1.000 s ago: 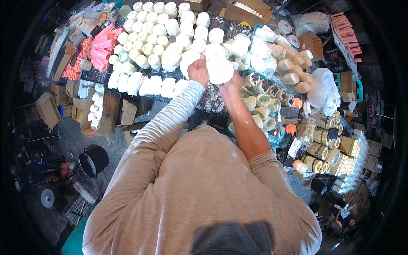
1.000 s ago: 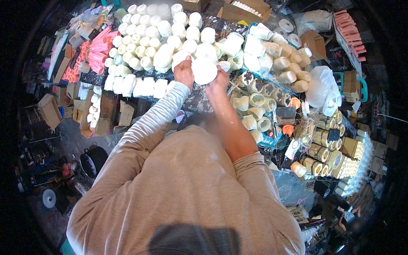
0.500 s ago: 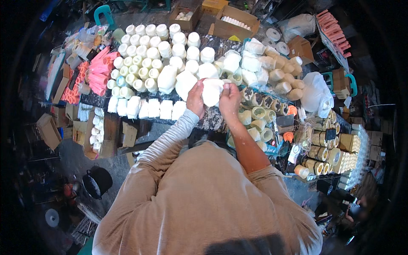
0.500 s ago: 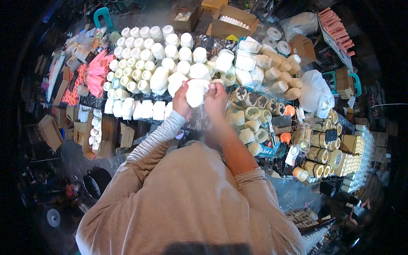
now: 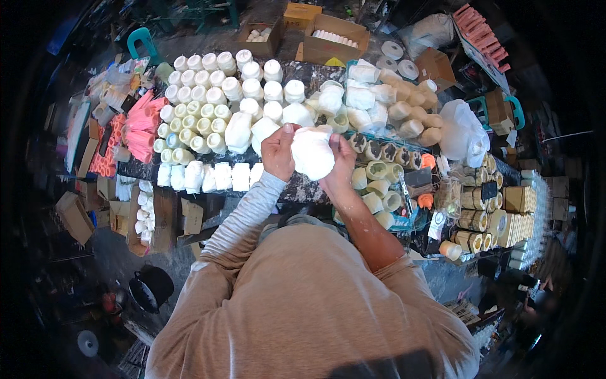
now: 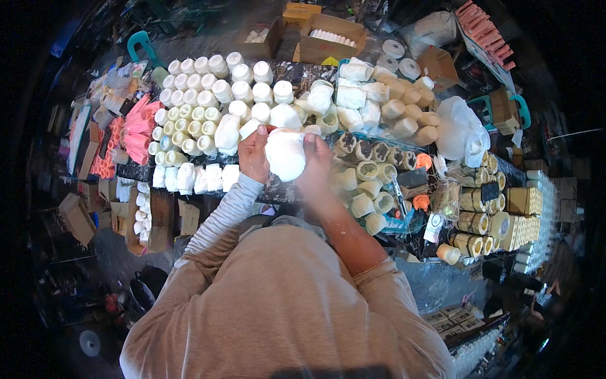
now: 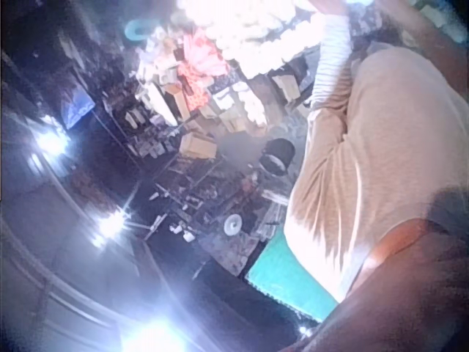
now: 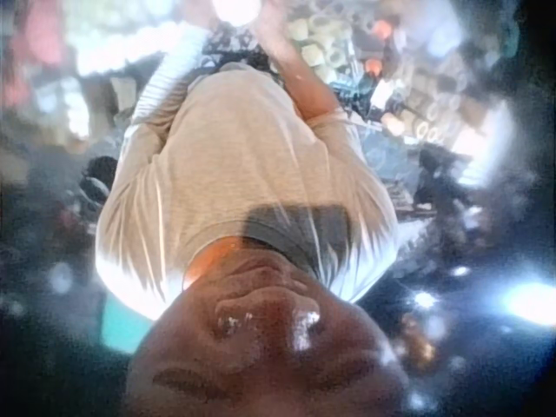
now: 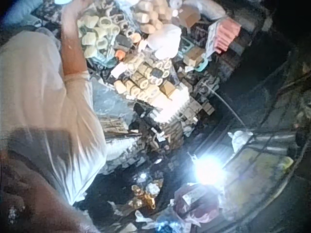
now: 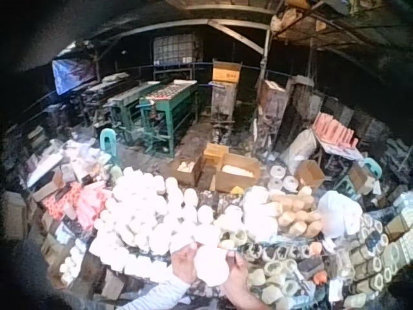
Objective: The person repeatedly picks up white cylindrical candle bodies and wick holders, inserts the wick into the candle, and places the assembled unit on a nearby tray. The process is continuous and repetitive, with the person handling items one at a time.
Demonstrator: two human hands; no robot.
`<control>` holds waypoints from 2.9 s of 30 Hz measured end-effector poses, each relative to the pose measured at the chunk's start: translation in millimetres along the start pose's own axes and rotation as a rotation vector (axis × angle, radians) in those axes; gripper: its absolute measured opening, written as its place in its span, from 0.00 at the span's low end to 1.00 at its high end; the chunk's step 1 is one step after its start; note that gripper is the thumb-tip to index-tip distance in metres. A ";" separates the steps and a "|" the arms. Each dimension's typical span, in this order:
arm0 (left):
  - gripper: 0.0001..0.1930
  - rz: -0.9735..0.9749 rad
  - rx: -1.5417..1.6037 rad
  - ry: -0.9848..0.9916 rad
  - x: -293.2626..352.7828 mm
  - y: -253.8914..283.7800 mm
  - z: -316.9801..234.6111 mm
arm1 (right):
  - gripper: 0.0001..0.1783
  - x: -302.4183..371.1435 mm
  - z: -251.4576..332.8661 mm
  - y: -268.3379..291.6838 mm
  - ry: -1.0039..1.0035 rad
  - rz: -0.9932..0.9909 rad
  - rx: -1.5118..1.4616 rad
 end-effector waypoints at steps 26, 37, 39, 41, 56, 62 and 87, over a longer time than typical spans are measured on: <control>0.23 0.003 0.564 0.050 -18.2 -73.1 -3.5 | 0.18 -56.4 9.6 35.3 -0.025 -0.112 -0.417; 0.25 0.215 0.380 0.152 -10.0 -82.1 -10.7 | 0.26 -22.4 8.8 23.7 -0.245 0.121 -0.256; 0.25 0.217 0.342 0.184 -14.3 -79.1 -4.5 | 0.28 -26.8 -6.5 15.4 -0.329 0.224 -0.302; 0.24 0.204 0.189 0.132 -18.5 -70.0 -8.4 | 0.31 -29.0 -0.6 15.1 -0.186 0.291 -0.098; 0.16 0.732 -0.365 0.320 -11.0 -71.1 -0.9 | 0.44 40.5 20.1 16.2 -0.226 0.935 0.585; 0.21 0.175 -0.980 -0.239 -80.5 -4.3 -56.4 | 0.45 41.2 13.5 35.9 -0.003 0.851 0.824; 0.23 -0.752 0.430 -0.072 208.2 344.9 -100.8 | 0.32 33.6 -235.3 -216.3 -0.435 0.619 0.663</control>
Point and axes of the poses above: each hand's wrist, its own x-axis away from the middle knuckle, its own y-axis out of the back of the hand, z = x × y, the point moved 10 cm from there along -x, towards the middle knuckle, and after that the axes turned 14 degrees about x, right-handed, at the moved point
